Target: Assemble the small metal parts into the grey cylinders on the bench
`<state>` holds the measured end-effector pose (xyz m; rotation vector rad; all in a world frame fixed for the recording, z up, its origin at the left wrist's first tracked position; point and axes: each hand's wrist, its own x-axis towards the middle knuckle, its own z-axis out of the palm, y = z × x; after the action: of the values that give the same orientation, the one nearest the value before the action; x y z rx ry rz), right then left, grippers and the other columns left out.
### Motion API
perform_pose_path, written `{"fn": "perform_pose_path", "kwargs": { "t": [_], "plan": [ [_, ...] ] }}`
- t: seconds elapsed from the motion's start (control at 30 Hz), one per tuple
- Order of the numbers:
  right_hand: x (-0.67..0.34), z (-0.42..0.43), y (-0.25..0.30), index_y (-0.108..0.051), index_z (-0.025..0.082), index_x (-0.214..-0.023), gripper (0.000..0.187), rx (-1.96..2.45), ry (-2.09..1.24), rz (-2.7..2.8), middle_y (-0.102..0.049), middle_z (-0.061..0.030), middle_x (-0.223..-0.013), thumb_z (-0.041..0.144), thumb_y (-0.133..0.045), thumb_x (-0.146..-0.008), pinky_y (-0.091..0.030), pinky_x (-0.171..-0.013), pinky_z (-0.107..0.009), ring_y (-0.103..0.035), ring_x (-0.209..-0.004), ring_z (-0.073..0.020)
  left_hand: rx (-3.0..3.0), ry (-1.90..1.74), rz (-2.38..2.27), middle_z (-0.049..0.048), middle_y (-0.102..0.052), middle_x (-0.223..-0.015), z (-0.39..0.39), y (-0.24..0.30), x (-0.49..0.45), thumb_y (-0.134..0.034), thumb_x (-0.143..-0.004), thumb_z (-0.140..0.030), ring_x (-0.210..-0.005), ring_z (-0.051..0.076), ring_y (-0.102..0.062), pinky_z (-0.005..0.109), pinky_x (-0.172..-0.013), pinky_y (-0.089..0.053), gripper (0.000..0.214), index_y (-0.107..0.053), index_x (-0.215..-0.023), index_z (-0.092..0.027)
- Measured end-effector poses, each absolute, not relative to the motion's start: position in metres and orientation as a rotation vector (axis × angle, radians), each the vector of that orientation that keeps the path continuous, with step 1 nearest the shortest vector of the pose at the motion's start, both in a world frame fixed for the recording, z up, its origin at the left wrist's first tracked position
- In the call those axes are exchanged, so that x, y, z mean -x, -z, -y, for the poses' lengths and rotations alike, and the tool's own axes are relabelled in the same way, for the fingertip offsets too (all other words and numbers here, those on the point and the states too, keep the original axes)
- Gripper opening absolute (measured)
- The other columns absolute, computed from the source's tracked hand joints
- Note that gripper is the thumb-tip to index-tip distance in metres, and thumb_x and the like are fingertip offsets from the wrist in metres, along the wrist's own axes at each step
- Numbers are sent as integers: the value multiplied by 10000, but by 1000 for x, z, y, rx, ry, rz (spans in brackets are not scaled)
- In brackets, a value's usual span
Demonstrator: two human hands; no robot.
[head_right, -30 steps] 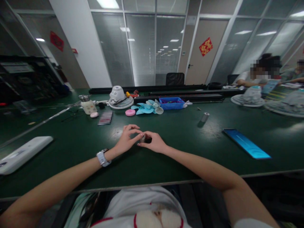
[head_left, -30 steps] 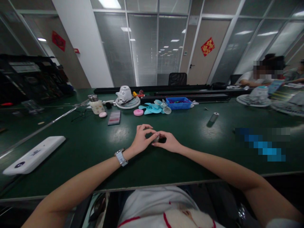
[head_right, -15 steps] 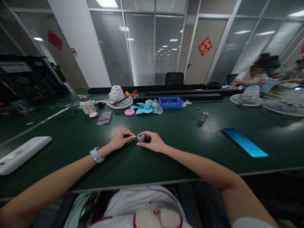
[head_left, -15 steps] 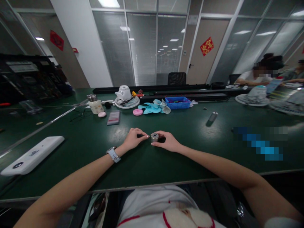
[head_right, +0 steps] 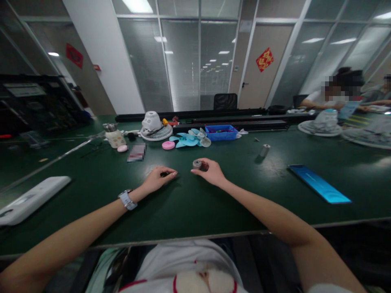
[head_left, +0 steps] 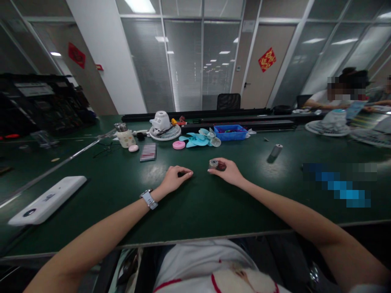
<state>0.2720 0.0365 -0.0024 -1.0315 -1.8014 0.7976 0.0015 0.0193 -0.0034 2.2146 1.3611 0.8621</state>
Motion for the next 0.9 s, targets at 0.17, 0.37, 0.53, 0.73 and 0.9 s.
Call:
{"fn": "perform_pose_path", "kwargs": {
  "t": [0.17,0.37,0.53,0.73,0.9],
  "plan": [
    [-353,-105,7,-688,165,-1058,474,1246,-384,1510,-748,-106,-1010,429,-799,-680,-560,-875,-411,-710,-918,-237,-2149,-905,-1405,45,-767,-1007,-22,6,0,-530,-896,-488,-917,225,-672,349,-825,-484,367,-768,-1005,-231],
    [-427,-133,4,-758,174,-950,372,1644,-37,1331,-750,-100,-870,491,-692,-767,-528,-734,-359,-684,-794,-240,-2101,-934,-1442,44,-763,-1025,-27,13,1,-519,-902,-453,-934,226,-668,352,-838,-488,346,-764,-1020,-238],
    [-432,-131,1,-787,206,-912,294,1693,51,1360,-756,-72,-854,445,-680,-778,-471,-696,-320,-659,-774,-230,-2084,-945,-1437,47,-766,-1016,-25,10,-1,-518,-900,-439,-919,223,-678,340,-812,-493,345,-760,-1010,-219],
    [-434,-133,5,-778,225,-954,289,1721,192,1466,-756,-85,-927,425,-604,-842,-474,-756,-353,-662,-847,-258,-2111,-937,-1440,53,-767,-999,-22,7,-3,-504,-905,-440,-910,223,-675,330,-792,-491,354,-762,-1001,-217],
    [-443,-139,12,-761,217,-1005,281,1616,254,1576,-737,-92,-1070,361,-569,-858,-483,-859,-389,-651,-961,-266,-2131,-914,-1470,53,-764,-996,-23,9,-2,-491,-908,-446,-918,230,-660,355,-827,-477,362,-759,-1015,-229]
  ]
}}
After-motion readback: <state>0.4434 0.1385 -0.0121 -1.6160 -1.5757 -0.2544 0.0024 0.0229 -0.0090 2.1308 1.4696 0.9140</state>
